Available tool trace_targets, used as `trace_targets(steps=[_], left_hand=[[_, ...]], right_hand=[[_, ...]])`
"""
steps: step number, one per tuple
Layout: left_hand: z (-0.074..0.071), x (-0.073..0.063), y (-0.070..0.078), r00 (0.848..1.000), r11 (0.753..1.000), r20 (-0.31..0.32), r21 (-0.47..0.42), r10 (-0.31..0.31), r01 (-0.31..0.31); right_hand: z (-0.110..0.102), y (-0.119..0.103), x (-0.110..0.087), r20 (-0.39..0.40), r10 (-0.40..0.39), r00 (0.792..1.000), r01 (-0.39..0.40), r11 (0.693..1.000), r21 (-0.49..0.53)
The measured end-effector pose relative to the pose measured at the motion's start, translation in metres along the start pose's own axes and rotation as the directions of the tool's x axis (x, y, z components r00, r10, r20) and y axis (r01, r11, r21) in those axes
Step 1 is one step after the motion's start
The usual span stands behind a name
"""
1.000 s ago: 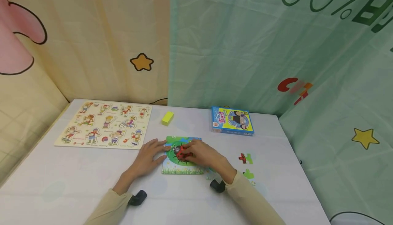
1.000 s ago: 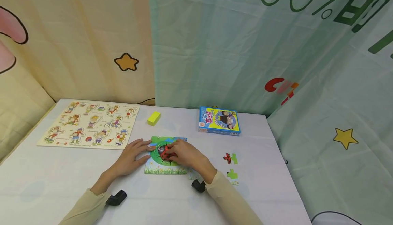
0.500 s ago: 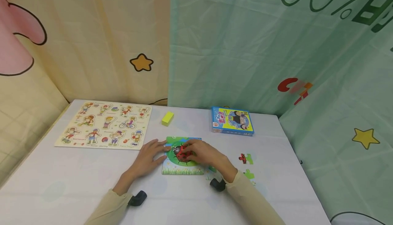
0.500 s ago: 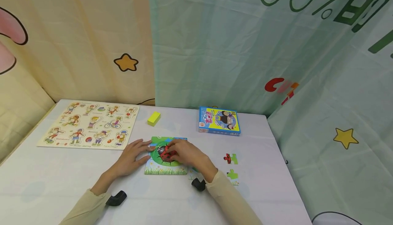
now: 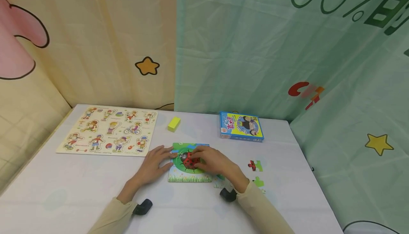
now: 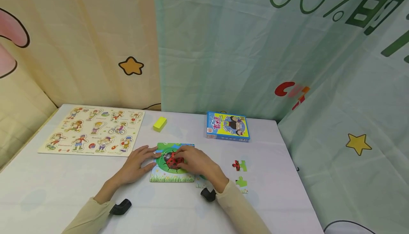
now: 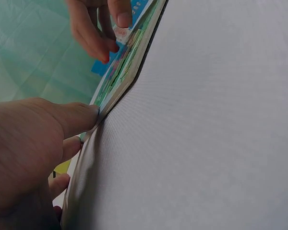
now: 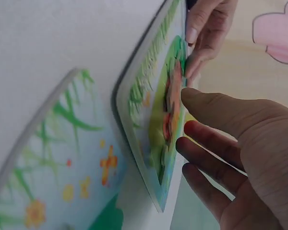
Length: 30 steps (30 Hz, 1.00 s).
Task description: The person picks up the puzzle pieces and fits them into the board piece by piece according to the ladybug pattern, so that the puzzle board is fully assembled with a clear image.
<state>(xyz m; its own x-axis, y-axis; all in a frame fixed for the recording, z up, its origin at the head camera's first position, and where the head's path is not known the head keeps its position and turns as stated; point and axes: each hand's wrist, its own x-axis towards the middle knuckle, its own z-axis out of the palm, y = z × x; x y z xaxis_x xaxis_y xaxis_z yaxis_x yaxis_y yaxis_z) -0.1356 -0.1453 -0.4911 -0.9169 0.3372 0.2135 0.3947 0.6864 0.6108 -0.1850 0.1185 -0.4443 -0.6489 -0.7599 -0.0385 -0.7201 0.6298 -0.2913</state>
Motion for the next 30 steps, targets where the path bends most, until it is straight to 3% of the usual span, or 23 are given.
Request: trace_targets(steps=[6,11,24,30], left_hand=[[0.001,-0.001,0.000,1.000,1.000,-0.023,0.011,0.018,-0.018],[0.001,-0.002,0.000,1.000,1.000,-0.022,0.010,0.015,-0.015],[0.001,-0.002,0.001,1.000,1.000,-0.010,0.004,0.001,0.000],[0.003,0.000,0.000,1.000,1.000,0.005,0.001,-0.015,0.015]], right_hand=[[-0.006,0.012,-0.016,-0.059,-0.014,0.998,0.019,0.997,0.071],[-0.014,0.023,-0.038,-0.086,0.022,0.996,-0.013,0.994,0.108],[-0.027,0.060,-0.106,-0.146,0.203,0.968,-0.170,0.962,0.212],[-0.031,0.075,-0.135,-0.148,0.307,0.940,-0.265,0.932,0.248]])
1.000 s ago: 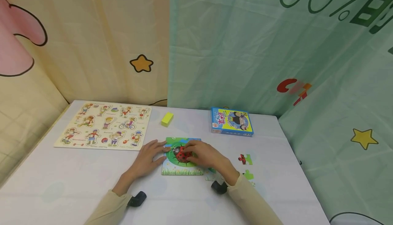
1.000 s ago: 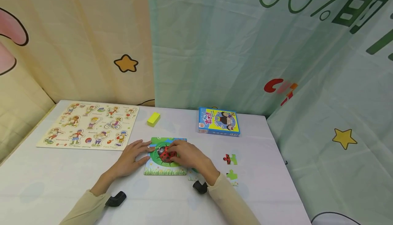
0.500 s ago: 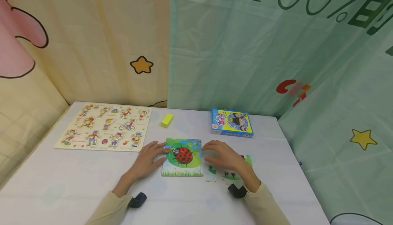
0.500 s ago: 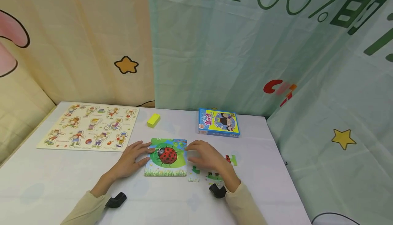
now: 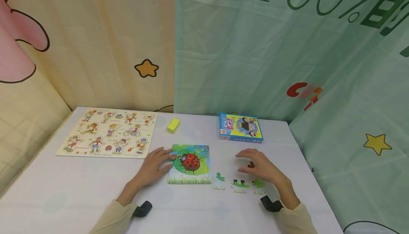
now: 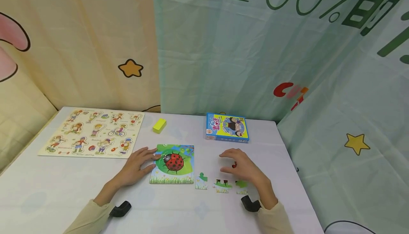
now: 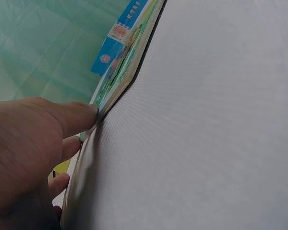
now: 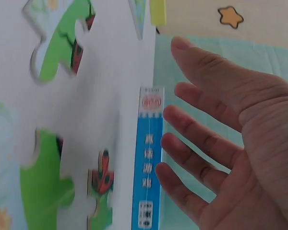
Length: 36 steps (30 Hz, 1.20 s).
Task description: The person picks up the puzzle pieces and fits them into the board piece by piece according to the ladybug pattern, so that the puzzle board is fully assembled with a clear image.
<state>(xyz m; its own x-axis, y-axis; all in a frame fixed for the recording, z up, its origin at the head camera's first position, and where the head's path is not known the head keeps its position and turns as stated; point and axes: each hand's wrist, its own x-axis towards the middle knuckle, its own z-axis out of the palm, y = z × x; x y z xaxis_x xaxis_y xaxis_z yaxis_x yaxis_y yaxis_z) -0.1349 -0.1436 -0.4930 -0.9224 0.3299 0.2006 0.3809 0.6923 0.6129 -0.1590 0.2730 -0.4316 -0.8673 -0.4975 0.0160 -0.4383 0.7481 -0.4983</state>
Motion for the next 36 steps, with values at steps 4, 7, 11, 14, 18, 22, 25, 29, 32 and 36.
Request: trace_targets(steps=[4,7,11,14,18,22,25,29,32,36], left_hand=[[0.001,0.000,-0.001,1.000,1.000,-0.001,-0.004,0.001,-0.001],[0.001,-0.001,-0.002,1.000,1.000,-0.003,-0.004,0.006,-0.006],[0.002,0.000,-0.003,1.000,1.000,-0.005,-0.004,0.008,-0.008],[0.002,0.000,-0.003,1.000,1.000,-0.006,-0.004,0.009,-0.009],[0.001,-0.001,-0.002,1.000,1.000,-0.009,-0.001,0.013,-0.013],[0.001,-0.001,-0.001,1.000,1.000,-0.008,-0.001,0.010,-0.010],[0.001,-0.001,-0.001,1.000,1.000,-0.006,-0.008,0.002,-0.002],[-0.001,-0.001,0.001,1.000,1.000,-0.010,-0.008,0.004,-0.004],[-0.001,-0.001,0.001,1.000,1.000,-0.008,-0.008,0.003,-0.003],[0.000,-0.001,0.000,1.000,1.000,0.000,-0.009,-0.003,0.003]], right_hand=[[-0.004,0.015,-0.010,-0.028,0.074,0.997,-0.074,0.997,-0.002],[-0.006,0.022,-0.016,-0.032,0.111,0.993,-0.111,0.994,-0.006],[-0.009,0.035,-0.025,-0.030,0.145,0.989,-0.145,0.989,-0.006],[-0.010,0.045,-0.031,-0.030,0.161,0.986,-0.161,0.987,0.016],[-0.011,0.058,-0.038,-0.012,0.171,0.985,-0.171,0.984,0.049],[-0.009,0.066,-0.041,-0.010,0.160,0.987,-0.159,0.985,0.065],[-0.008,0.069,-0.042,-0.021,0.136,0.990,-0.135,0.989,0.059],[-0.008,0.070,-0.042,-0.041,0.115,0.993,-0.112,0.992,0.065],[-0.007,0.069,-0.042,-0.055,0.117,0.992,-0.114,0.992,0.061],[-0.006,0.070,-0.041,-0.066,0.127,0.990,-0.123,0.991,0.051]])
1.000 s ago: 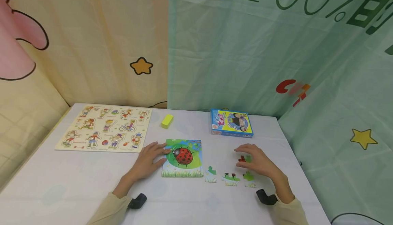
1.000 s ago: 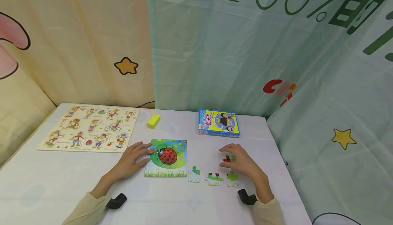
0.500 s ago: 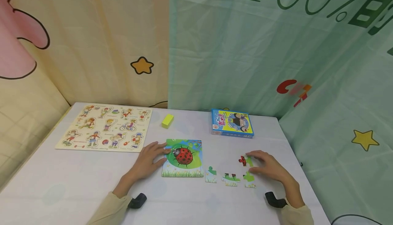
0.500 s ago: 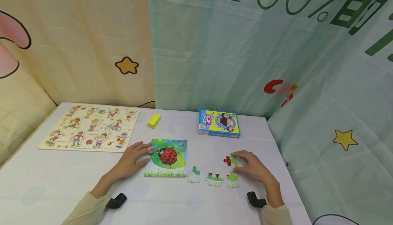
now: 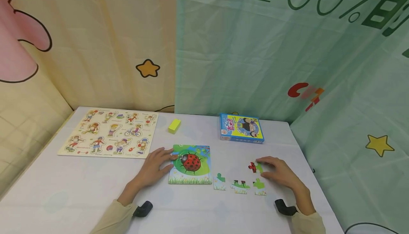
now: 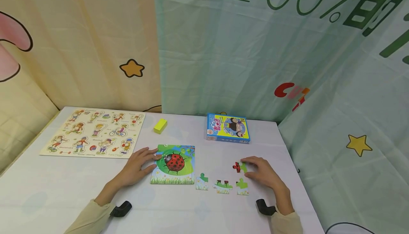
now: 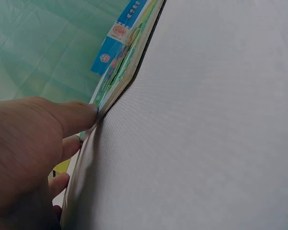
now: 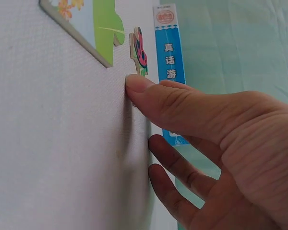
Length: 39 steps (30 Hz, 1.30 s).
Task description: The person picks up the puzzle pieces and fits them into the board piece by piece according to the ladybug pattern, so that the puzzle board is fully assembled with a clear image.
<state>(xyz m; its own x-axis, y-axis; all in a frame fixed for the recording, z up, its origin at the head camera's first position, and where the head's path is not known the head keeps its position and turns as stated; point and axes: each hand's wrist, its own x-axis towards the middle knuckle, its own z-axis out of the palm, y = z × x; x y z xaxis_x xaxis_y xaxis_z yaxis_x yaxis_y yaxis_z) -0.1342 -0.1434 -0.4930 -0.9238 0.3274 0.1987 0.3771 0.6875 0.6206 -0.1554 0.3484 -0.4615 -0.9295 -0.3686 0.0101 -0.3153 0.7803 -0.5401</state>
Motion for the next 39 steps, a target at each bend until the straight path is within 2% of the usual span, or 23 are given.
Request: trace_targets(steps=[10,19,28,39], left_hand=[[0.001,0.000,-0.004,1.000,1.000,-0.003,0.010,0.009,-0.009],[0.000,0.001,-0.002,0.999,1.000,-0.018,0.011,0.029,-0.029],[0.002,0.001,-0.002,1.000,1.000,-0.001,-0.004,0.005,-0.005],[0.000,0.000,-0.001,1.000,1.000,0.001,-0.002,0.007,-0.007]], right_hand=[[0.002,0.001,0.002,0.004,0.042,0.999,-0.042,0.999,-0.009],[0.000,0.001,0.004,0.008,0.022,1.000,-0.022,0.999,-0.031],[0.001,-0.002,0.011,0.020,-0.046,0.999,0.047,0.999,-0.023],[0.012,-0.024,0.029,0.046,-0.124,0.991,0.124,0.992,-0.004]])
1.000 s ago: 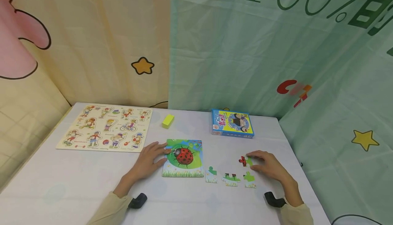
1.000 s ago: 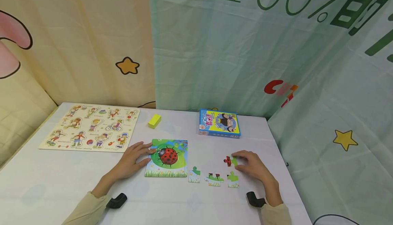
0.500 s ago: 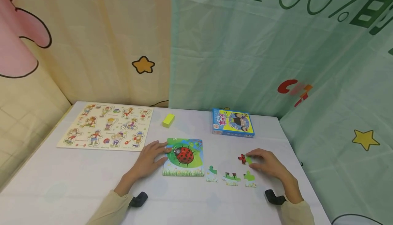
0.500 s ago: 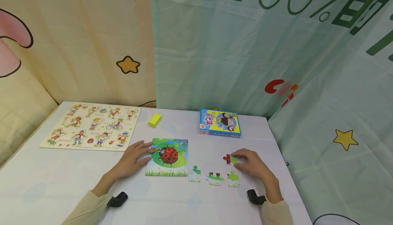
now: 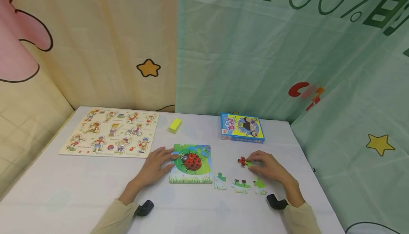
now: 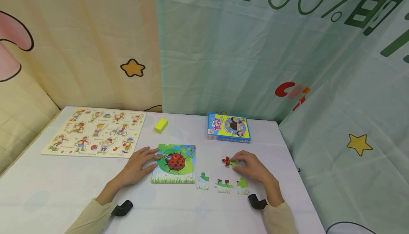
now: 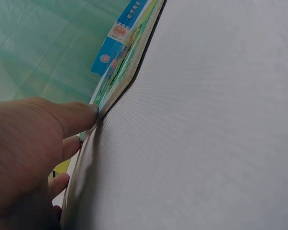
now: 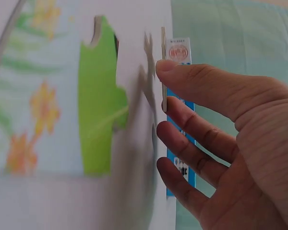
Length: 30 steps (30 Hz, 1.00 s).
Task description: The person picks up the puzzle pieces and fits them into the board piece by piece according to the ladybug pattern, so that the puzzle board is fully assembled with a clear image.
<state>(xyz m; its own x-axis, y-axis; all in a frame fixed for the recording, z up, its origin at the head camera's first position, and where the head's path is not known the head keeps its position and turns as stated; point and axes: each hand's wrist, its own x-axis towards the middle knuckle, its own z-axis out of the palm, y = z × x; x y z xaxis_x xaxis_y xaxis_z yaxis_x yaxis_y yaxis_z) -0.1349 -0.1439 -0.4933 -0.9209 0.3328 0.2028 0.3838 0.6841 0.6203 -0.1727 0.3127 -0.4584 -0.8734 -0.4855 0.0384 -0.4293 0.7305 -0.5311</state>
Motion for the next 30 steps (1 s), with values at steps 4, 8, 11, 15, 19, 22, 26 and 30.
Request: trace_targets(steps=[4,8,11,15,19,22,26,30], left_hand=[[-0.002,0.000,0.001,1.000,1.000,-0.015,0.005,0.011,-0.011],[-0.003,-0.001,0.002,1.000,1.000,-0.017,0.008,0.009,-0.009],[-0.003,0.000,0.003,1.000,1.000,-0.011,0.009,0.007,-0.006],[-0.003,0.000,0.003,1.000,1.000,-0.010,0.008,0.009,-0.009],[-0.002,0.000,0.002,1.000,1.000,-0.019,0.011,0.018,-0.017],[-0.001,0.000,0.000,1.000,1.000,-0.018,0.008,0.016,-0.015],[0.000,0.000,-0.001,1.000,1.000,-0.011,0.001,0.009,-0.009],[0.000,0.000,0.000,1.000,1.000,-0.012,0.005,0.009,-0.009]], right_hand=[[0.003,-0.008,0.010,0.023,-0.016,1.000,0.016,1.000,-0.001],[0.005,-0.017,0.019,0.040,-0.051,0.998,0.051,0.999,0.000],[0.007,-0.025,0.024,0.049,-0.069,0.996,0.069,0.998,0.009],[0.011,-0.033,0.031,0.066,-0.085,0.994,0.083,0.996,0.021],[0.015,-0.040,0.036,0.081,-0.111,0.991,0.109,0.994,0.023],[0.018,-0.046,0.039,0.097,-0.117,0.988,0.116,0.993,0.014],[0.022,-0.054,0.043,0.109,-0.115,0.987,0.116,0.993,0.002],[0.025,-0.062,0.048,0.122,-0.116,0.986,0.117,0.993,-0.003]])
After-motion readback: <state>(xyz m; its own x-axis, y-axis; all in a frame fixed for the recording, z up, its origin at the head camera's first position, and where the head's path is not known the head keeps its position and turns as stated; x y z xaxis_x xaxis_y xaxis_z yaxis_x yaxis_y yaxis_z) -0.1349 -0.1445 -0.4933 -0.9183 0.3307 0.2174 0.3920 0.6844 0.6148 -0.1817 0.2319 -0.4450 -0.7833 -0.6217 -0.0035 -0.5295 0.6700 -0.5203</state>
